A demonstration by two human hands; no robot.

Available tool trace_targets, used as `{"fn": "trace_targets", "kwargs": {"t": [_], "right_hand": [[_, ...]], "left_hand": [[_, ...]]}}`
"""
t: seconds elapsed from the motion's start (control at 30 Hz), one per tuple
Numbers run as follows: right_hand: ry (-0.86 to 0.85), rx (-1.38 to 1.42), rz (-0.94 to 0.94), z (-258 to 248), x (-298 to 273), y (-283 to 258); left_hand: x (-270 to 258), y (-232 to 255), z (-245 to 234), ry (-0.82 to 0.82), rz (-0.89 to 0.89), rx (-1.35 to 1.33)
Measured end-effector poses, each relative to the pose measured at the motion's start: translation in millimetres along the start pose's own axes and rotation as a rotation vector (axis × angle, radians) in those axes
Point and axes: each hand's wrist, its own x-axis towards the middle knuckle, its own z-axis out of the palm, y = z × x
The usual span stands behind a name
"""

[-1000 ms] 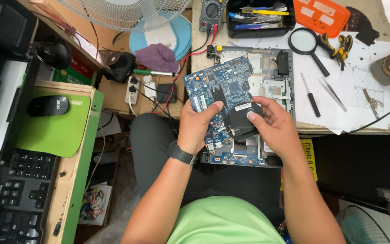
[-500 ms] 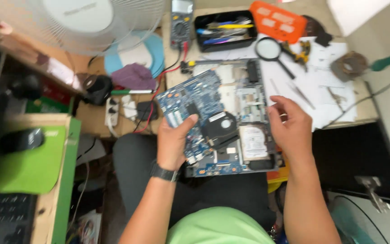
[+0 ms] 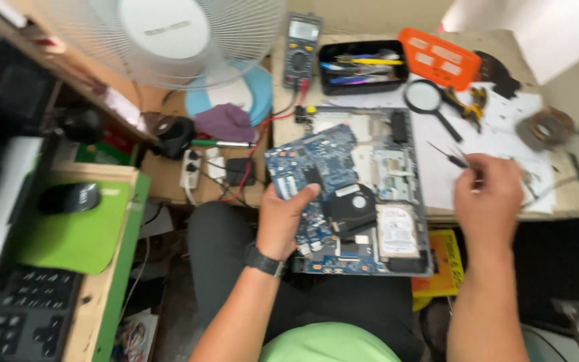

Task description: Removing and installing a cooling fan on a laptop motherboard using a screwdriver.

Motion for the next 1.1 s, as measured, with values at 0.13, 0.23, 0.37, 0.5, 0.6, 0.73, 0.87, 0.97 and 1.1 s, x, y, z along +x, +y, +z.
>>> {"fn": "trace_targets", "kwargs": {"t": [0.13, 0.23, 0.37, 0.5, 0.6, 0.73, 0.87, 0.97, 1.1], "right_hand": [[0.177, 0.448, 0.106, -17.8, 28.2, -60.9], [0.138, 0.587, 0.227, -34.2, 41.7, -106.3], [0.103, 0.703, 0.21, -25.3, 41.0, -124.0], [0.008, 0.908, 0.287, -22.5, 42.5, -161.6], [-0.067, 0.871, 0.24, -24.0, 39.1, -174.0], [-0.098, 0.865, 0.221, -26.4, 39.2, -176.2], [-0.055, 0.922, 0.283, -24.3, 36.3, -160.8], [0.003, 0.957, 0.495, -20.8, 35.5, -142.7], [0.016, 0.938, 0.53, -10.8, 31.3, -123.6]], "left_hand": [[-2.1, 5.8, 0.5, -0.032, -0.042, 0.005], [-3.2, 8.1, -0.9, -0.057, -0.054, 0.01], [-4.7, 9.8, -2.4, -0.06, -0.039, 0.03], [-3.7, 9.5, -3.3, -0.093, -0.017, 0.02], [-1.4, 3.7, -6.1, -0.105, 0.01, 0.007], [0.0, 11.6, -8.6, -0.123, 0.009, 0.03], [3.8, 23.7, -11.8, -0.082, 0.022, 0.044], [7.6, 30.3, -16.1, -0.07, 0.041, 0.031], [8.4, 37.4, -17.5, -0.078, 0.133, 0.068]]}}
